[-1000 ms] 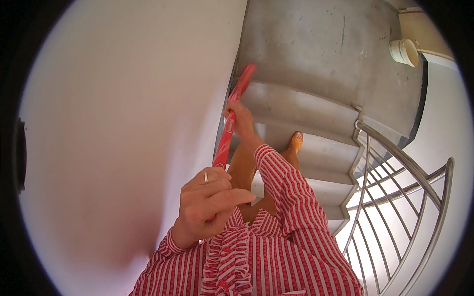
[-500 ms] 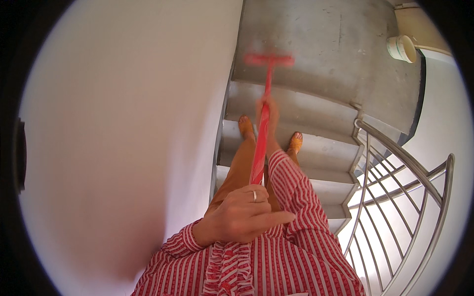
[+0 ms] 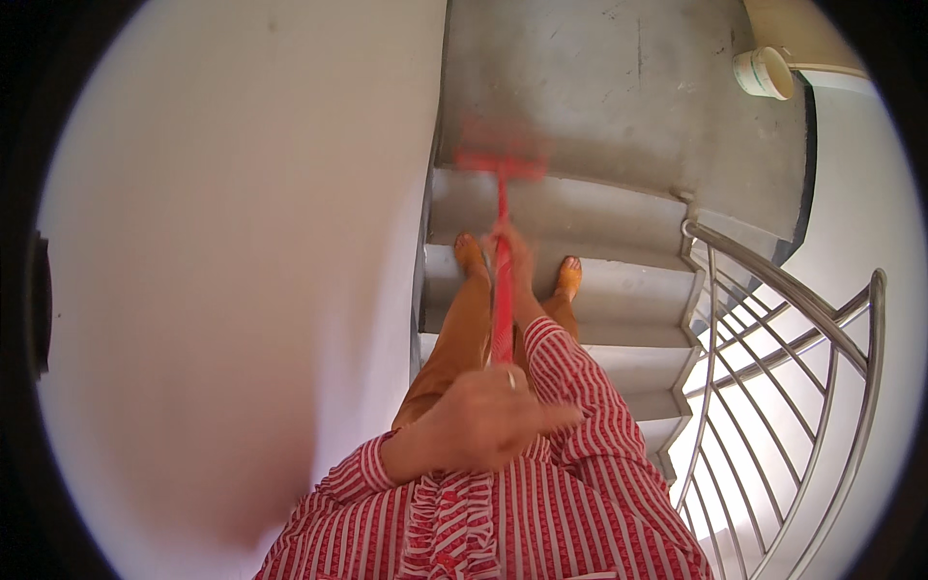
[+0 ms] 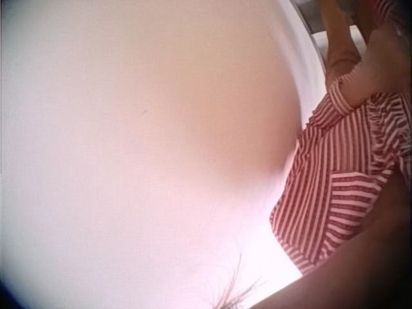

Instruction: The person sweeps debris from concrete stairs using a long-handled brush.

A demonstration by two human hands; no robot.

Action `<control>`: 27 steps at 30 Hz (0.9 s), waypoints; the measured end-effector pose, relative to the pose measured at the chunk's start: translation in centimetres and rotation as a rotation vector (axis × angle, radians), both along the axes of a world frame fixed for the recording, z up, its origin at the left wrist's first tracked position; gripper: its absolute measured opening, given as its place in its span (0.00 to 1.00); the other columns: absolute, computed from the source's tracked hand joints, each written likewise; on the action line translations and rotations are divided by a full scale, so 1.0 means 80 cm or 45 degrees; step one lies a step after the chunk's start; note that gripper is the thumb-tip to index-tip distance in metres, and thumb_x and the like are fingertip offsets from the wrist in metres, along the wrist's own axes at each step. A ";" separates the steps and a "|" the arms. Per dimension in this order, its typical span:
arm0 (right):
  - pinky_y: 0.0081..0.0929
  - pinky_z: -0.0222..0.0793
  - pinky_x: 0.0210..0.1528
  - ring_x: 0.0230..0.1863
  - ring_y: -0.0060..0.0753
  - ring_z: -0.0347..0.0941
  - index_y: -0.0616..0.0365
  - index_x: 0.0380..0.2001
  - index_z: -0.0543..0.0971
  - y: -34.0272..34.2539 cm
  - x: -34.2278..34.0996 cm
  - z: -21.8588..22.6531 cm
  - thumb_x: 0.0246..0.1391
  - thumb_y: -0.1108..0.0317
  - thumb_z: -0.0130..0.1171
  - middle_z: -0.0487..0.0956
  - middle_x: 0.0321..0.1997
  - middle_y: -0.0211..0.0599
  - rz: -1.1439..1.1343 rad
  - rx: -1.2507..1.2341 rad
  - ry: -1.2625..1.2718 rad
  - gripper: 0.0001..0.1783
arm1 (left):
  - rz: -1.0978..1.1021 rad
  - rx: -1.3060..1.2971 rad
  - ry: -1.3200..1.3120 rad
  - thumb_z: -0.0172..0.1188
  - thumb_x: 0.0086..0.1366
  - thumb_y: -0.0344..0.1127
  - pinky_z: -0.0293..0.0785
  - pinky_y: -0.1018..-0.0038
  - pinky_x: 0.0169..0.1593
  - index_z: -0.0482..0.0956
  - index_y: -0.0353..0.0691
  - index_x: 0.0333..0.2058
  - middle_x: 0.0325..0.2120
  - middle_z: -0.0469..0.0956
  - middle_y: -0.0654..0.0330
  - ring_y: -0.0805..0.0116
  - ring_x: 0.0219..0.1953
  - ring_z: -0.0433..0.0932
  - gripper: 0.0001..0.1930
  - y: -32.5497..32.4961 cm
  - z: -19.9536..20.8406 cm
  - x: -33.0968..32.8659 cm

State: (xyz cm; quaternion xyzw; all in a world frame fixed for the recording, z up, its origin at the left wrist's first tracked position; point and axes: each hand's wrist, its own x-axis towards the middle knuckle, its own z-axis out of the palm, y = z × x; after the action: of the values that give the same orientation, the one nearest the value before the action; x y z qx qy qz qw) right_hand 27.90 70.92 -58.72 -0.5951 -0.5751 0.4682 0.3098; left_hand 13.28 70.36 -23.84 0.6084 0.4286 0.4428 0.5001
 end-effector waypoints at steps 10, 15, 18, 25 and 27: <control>0.40 0.75 0.55 0.45 0.53 0.76 0.56 0.39 0.78 0.156 -0.071 0.123 0.51 0.75 0.71 0.79 0.40 0.44 0.257 0.167 -0.153 0.14 | 0.917 -0.003 -0.136 0.62 0.58 0.17 0.76 0.54 0.55 0.78 0.35 0.48 0.28 0.77 0.58 0.56 0.36 0.81 0.18 -0.035 0.009 -0.007; 0.41 0.73 0.56 0.45 0.52 0.76 0.57 0.38 0.76 0.201 -0.075 0.115 0.54 0.76 0.67 0.79 0.43 0.45 0.468 0.553 -0.165 0.10 | 1.157 -0.069 0.028 0.54 0.63 0.17 0.74 0.49 0.61 0.74 0.31 0.51 0.29 0.78 0.57 0.57 0.38 0.81 0.17 -0.036 -0.006 0.004; 0.45 0.72 0.57 0.52 0.52 0.76 0.52 0.34 0.76 0.135 -0.048 0.062 0.49 0.75 0.66 0.79 0.41 0.40 0.652 0.213 -0.242 0.11 | 0.846 -0.068 0.125 0.53 0.63 0.16 0.78 0.53 0.56 0.76 0.29 0.49 0.27 0.79 0.55 0.59 0.35 0.81 0.16 -0.042 -0.014 -0.022; 0.43 0.76 0.50 0.54 0.48 0.76 0.51 0.32 0.76 0.058 -0.034 0.084 0.52 0.70 0.65 0.78 0.40 0.36 0.921 0.134 -0.338 0.07 | 0.590 -0.093 0.115 0.60 0.61 0.15 0.83 0.60 0.41 0.82 0.29 0.39 0.25 0.81 0.53 0.59 0.27 0.81 0.08 -0.082 -0.015 -0.013; 0.44 0.75 0.49 0.52 0.49 0.75 0.53 0.32 0.75 0.079 -0.015 0.094 0.52 0.71 0.66 0.77 0.40 0.37 0.784 0.165 -0.345 0.08 | 0.548 -0.029 0.055 0.60 0.64 0.20 0.82 0.56 0.47 0.79 0.29 0.44 0.23 0.80 0.54 0.60 0.29 0.81 0.10 -0.080 -0.023 -0.011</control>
State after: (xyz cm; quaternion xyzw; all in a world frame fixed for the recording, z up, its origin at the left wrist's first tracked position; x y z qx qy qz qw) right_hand 26.68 77.20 -51.17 -0.4293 -0.7923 0.4189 0.1118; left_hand 12.43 63.94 -25.67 0.5067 0.5642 0.5213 0.3914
